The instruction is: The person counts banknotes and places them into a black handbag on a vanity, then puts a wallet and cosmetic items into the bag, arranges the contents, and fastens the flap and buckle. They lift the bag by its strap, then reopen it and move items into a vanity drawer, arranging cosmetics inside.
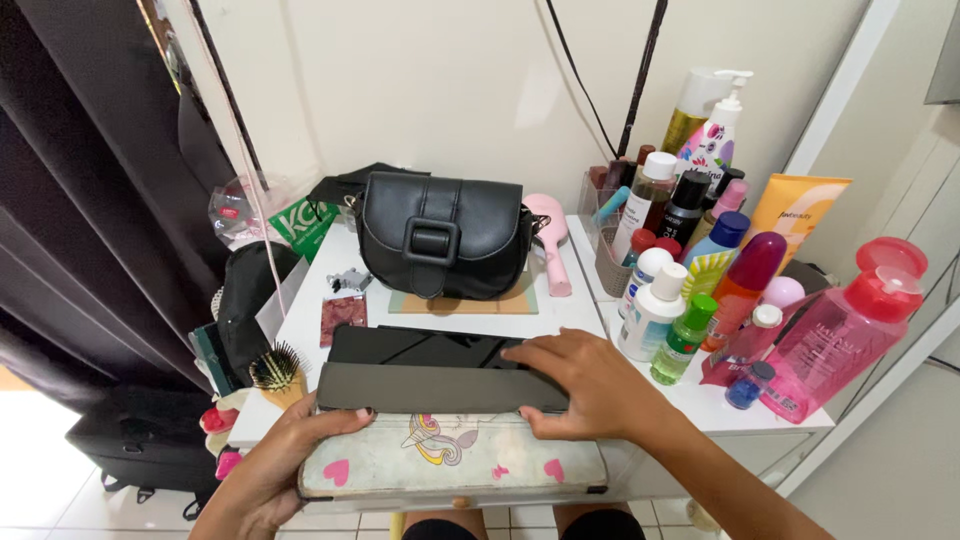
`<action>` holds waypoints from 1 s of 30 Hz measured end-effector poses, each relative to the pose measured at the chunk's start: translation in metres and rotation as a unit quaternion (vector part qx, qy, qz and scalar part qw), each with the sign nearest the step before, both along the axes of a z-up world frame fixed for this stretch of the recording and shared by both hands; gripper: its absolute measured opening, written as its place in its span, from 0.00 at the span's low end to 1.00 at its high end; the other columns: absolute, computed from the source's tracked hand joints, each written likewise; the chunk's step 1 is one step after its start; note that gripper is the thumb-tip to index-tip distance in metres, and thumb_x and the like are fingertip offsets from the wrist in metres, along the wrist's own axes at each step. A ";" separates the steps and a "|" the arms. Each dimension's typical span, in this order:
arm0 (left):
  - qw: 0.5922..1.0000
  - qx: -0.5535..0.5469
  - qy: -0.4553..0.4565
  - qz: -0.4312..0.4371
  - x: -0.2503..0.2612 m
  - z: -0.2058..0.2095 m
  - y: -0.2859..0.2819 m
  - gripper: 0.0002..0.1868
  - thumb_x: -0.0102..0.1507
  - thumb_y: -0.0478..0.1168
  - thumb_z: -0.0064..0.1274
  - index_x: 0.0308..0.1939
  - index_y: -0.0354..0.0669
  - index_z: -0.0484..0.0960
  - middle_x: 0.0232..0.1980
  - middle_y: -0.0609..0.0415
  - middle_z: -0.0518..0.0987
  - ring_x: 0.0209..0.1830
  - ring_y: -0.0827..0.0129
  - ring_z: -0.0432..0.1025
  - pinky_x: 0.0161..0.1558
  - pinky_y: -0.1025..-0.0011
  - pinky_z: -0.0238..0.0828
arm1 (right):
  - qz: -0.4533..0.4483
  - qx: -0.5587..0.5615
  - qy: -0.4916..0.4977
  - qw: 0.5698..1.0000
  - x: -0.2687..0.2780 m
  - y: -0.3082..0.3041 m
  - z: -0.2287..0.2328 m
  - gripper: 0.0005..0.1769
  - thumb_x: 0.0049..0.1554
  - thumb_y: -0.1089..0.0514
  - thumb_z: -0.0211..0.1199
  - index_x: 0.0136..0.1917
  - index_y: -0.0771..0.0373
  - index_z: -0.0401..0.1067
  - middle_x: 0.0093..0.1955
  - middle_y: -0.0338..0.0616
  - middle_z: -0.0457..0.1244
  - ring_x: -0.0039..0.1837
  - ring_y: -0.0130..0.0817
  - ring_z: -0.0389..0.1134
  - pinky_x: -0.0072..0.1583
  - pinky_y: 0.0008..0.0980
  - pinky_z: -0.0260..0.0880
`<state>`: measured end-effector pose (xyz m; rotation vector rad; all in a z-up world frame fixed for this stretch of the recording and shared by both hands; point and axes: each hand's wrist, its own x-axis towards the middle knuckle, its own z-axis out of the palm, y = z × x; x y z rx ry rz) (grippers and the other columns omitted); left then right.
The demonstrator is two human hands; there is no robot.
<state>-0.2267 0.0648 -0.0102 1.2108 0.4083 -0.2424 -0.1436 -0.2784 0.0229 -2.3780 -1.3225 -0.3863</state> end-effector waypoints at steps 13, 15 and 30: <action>0.997 -0.011 0.078 0.001 0.019 -0.007 -0.002 0.34 0.57 0.48 0.59 0.60 0.26 0.77 0.50 0.32 0.85 0.43 0.55 0.83 0.44 0.61 0.83 | 0.017 0.131 -0.019 0.991 0.037 0.034 0.004 0.22 0.59 0.57 0.61 0.65 0.65 0.71 0.55 0.58 0.67 0.55 0.52 0.68 0.55 0.43 0.68; 0.998 0.002 0.062 0.002 0.018 -0.008 -0.005 0.31 0.58 0.48 0.60 0.60 0.33 0.76 0.51 0.37 0.85 0.45 0.58 0.83 0.47 0.62 0.81 | 0.078 0.128 0.016 0.989 0.045 0.040 0.006 0.21 0.62 0.55 0.60 0.67 0.64 0.70 0.56 0.59 0.66 0.58 0.51 0.67 0.59 0.41 0.65; 0.921 -0.290 -0.239 0.103 -0.001 -0.024 -0.054 0.28 0.67 0.44 0.49 0.69 0.36 0.68 0.67 0.42 0.75 0.66 0.54 0.72 0.62 0.48 0.72 | -0.014 0.258 0.337 0.905 0.072 0.079 0.012 0.24 0.66 0.46 0.58 0.41 0.68 0.77 0.32 0.30 0.61 0.36 0.15 0.57 0.37 0.25 0.58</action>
